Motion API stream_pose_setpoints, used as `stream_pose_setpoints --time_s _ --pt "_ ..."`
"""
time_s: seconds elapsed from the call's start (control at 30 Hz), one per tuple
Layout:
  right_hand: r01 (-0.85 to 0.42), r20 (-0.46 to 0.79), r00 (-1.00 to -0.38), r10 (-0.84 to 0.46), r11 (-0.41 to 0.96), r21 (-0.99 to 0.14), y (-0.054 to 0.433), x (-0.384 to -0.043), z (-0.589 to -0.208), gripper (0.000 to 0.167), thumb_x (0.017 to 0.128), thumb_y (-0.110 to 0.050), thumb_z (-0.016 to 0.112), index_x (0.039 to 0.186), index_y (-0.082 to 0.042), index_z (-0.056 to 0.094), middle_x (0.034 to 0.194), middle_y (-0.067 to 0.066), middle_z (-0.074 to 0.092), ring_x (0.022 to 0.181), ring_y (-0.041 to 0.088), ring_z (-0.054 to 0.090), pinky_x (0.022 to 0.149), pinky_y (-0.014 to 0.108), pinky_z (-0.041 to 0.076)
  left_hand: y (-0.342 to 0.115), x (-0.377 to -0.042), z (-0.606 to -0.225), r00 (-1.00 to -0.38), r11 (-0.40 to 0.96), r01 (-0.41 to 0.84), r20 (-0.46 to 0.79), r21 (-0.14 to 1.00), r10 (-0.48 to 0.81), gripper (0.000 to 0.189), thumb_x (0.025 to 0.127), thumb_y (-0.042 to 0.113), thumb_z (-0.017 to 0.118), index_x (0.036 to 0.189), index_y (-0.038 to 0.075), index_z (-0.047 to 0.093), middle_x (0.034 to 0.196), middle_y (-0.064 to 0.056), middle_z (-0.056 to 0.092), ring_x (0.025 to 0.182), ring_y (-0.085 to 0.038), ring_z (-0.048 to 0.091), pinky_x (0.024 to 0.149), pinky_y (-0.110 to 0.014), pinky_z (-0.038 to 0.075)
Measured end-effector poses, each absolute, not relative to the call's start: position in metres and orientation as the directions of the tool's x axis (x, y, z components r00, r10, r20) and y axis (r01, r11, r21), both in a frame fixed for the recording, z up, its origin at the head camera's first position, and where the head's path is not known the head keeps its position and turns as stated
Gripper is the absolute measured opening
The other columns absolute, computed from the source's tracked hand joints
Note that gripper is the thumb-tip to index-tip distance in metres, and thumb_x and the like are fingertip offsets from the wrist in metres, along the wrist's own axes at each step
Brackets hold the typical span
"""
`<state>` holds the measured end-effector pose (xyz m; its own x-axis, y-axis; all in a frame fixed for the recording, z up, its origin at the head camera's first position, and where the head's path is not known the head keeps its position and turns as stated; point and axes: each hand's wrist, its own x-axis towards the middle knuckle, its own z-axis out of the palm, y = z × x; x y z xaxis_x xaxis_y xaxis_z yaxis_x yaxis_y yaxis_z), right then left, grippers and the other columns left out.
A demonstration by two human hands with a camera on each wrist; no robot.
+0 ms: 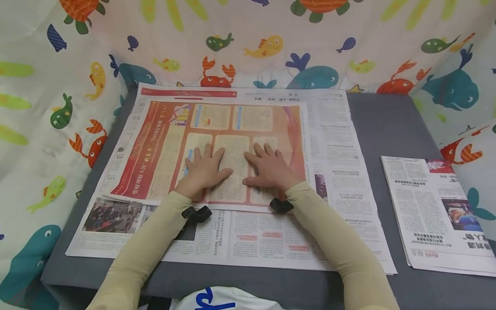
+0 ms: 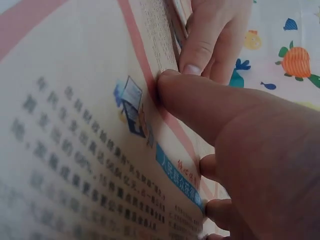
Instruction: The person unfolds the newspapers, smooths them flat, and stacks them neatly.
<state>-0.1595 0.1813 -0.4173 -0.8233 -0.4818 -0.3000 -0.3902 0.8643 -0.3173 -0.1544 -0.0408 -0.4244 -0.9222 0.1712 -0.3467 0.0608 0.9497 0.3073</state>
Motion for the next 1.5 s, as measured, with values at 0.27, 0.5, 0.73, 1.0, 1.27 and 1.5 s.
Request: stream_pose_setpoints --time_s 0.27,0.5,0.73,1.0,1.27,1.5 --pt "-0.408 -0.302 -0.828 -0.473 0.877 -0.256 0.182 -0.147 -0.413 0.090 0.090 -0.064 0.066 0.161 -0.020 0.034 0.170 0.021 0.019 0.156 0.051 0.014 0.121 0.071 0.016 -0.036 -0.161 -0.420 -0.920 0.942 0.074 -0.342 0.329 0.192 0.076 0.099 0.057 0.056 0.162 0.023 0.030 0.169 -0.022 0.018 0.153 -0.058 0.010 0.112 -0.082 0.019" --pt "-0.512 -0.243 -0.804 -0.542 0.840 -0.182 0.177 -0.121 -0.408 0.085 0.087 -0.065 0.068 0.154 -0.017 0.048 0.163 0.026 0.034 0.151 0.053 0.025 0.115 0.072 0.029 -0.032 -0.167 -0.415 -0.915 0.937 0.151 -0.315 0.314 0.253 0.072 0.100 0.060 0.050 0.160 0.022 0.034 0.165 -0.018 0.031 0.150 -0.051 0.026 0.112 -0.074 0.027" --pt "-0.567 -0.267 -0.747 -0.609 0.793 -0.224 0.171 -0.090 -0.403 0.086 0.085 -0.063 0.072 0.153 -0.016 0.049 0.166 0.023 0.029 0.153 0.050 0.021 0.118 0.069 0.026 -0.016 -0.170 -0.407 -0.868 0.912 0.255 -0.339 0.322 0.363 0.071 0.102 0.060 0.046 0.161 0.024 0.032 0.167 -0.016 0.031 0.153 -0.051 0.023 0.119 -0.071 0.019" --pt "-0.614 -0.223 -0.711 -0.667 0.743 -0.265 0.164 -0.068 -0.402 0.090 0.086 -0.059 0.074 0.155 -0.009 0.045 0.169 0.023 0.019 0.155 0.052 0.014 0.115 0.072 0.029 0.004 -0.170 -0.404 -0.786 0.834 0.351 -0.349 0.427 0.510 0.064 0.105 0.053 0.044 0.162 0.025 0.032 0.170 -0.011 0.026 0.158 -0.045 0.011 0.124 -0.068 0.010" --pt "-0.616 -0.189 -0.731 -0.656 0.753 -0.232 0.158 -0.065 -0.411 0.092 0.089 -0.062 0.068 0.159 -0.012 0.036 0.171 0.020 0.012 0.157 0.049 0.009 0.114 0.072 0.031 0.008 -0.177 -0.409 -0.787 0.841 0.355 -0.356 0.408 0.504 0.064 0.104 0.054 0.046 0.161 0.028 0.032 0.172 -0.002 0.022 0.160 -0.042 0.007 0.123 -0.070 0.009" --pt "-0.595 -0.208 -0.732 -0.649 0.758 -0.268 0.161 -0.073 -0.414 0.092 0.090 -0.061 0.067 0.161 -0.013 0.034 0.173 0.014 0.004 0.158 0.046 0.004 0.117 0.073 0.025 0.006 -0.184 -0.414 -0.800 0.847 0.339 -0.348 0.410 0.489 0.066 0.104 0.052 0.049 0.162 0.028 0.031 0.173 0.000 0.016 0.160 -0.041 0.001 0.123 -0.071 0.005"
